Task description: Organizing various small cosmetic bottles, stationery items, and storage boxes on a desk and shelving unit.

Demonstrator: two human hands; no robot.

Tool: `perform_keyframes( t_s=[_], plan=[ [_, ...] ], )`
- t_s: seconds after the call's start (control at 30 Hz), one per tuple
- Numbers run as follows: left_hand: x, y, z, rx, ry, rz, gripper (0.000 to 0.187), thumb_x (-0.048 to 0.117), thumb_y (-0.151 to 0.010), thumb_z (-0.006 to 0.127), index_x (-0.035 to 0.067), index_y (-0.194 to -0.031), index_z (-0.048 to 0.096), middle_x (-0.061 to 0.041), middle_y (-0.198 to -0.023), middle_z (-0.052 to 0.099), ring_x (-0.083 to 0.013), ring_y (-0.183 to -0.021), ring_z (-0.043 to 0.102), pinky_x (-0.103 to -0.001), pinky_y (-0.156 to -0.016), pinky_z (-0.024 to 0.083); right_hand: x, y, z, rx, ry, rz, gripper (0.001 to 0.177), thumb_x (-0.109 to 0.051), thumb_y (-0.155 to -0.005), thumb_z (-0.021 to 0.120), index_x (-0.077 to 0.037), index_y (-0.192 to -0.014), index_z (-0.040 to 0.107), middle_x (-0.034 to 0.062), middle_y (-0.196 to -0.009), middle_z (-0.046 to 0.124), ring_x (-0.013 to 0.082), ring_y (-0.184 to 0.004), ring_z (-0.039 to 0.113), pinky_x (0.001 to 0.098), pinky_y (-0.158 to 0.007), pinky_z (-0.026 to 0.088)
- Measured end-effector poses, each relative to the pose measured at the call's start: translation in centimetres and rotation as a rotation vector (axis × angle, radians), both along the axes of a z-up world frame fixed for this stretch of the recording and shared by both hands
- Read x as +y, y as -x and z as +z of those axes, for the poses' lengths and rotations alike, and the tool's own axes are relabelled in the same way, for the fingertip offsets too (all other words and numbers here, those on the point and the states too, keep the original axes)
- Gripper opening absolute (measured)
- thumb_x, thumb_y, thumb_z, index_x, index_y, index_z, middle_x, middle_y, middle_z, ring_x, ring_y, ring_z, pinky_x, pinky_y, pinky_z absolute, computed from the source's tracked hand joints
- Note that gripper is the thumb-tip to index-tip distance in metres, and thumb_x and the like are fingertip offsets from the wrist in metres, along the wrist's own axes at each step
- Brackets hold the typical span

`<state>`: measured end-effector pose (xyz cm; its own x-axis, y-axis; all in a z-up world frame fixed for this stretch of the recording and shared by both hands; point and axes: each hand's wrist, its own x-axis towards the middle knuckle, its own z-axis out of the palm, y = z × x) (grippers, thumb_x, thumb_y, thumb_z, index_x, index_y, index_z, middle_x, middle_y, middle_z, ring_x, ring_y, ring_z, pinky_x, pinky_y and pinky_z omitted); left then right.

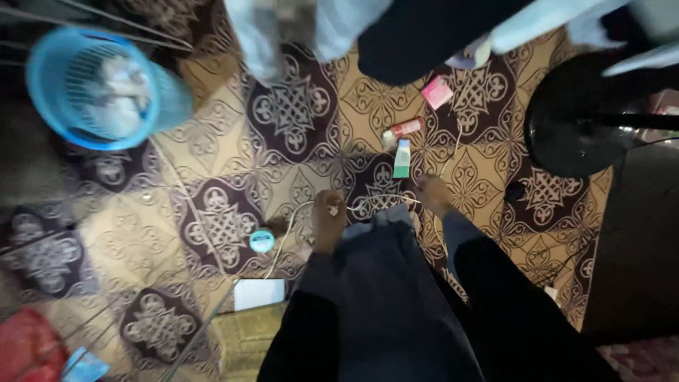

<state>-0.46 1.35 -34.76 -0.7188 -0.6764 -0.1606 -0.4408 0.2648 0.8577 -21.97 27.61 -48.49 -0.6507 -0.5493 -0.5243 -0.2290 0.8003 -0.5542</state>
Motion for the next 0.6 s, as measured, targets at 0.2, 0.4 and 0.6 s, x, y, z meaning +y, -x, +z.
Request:
perform_keyframes(
  t_s=[0.2,0.4,0.6],
  plan=[
    [6.0,1.6,-9.0,0.122,-0.375,0.233,0.012,0.013,-0.103,0.063,0.007,-0.113,0.061,-0.009,-0.092,0.059,-0.0228,-0.076,0.056,-0.039,-0.070,0.051,-6.1,3.5,-4.1,0.220,-0.120,0.146,0.044,-0.030,-0.087,0.073,-0.006,-0.122,0.064,0.0232,-0.109,0.066,0.0441,-0.098,0.064,0.0545,-0.082,0.053],
    [8.9,0.0,-10.5,0.083,-0.584,0.443,0.014,0.013,-0.100,0.062,0.008,-0.114,0.063,-0.006,-0.098,0.066,-0.0153,-0.082,0.061,-0.036,-0.072,0.052,-10.5,3.3,-7.3,0.489,-0.081,0.674,0.035,-0.017,-0.084,0.072,-0.008,-0.118,0.068,0.0157,-0.144,0.052,0.0418,-0.132,0.056,0.0495,-0.089,0.055],
    [5.2,-2.7,-2.6,0.159,-0.517,0.486,0.010,0.013,-0.100,0.066,0.008,-0.109,0.063,-0.002,-0.095,0.066,-0.0113,-0.082,0.063,-0.028,-0.070,0.051,-13.5,0.2,-3.6,0.190,-0.012,0.418,0.076,-0.008,-0.078,0.068,0.011,-0.147,0.042,0.0293,-0.148,0.041,0.0465,-0.130,0.047,0.0478,-0.105,0.048]
  ],
)
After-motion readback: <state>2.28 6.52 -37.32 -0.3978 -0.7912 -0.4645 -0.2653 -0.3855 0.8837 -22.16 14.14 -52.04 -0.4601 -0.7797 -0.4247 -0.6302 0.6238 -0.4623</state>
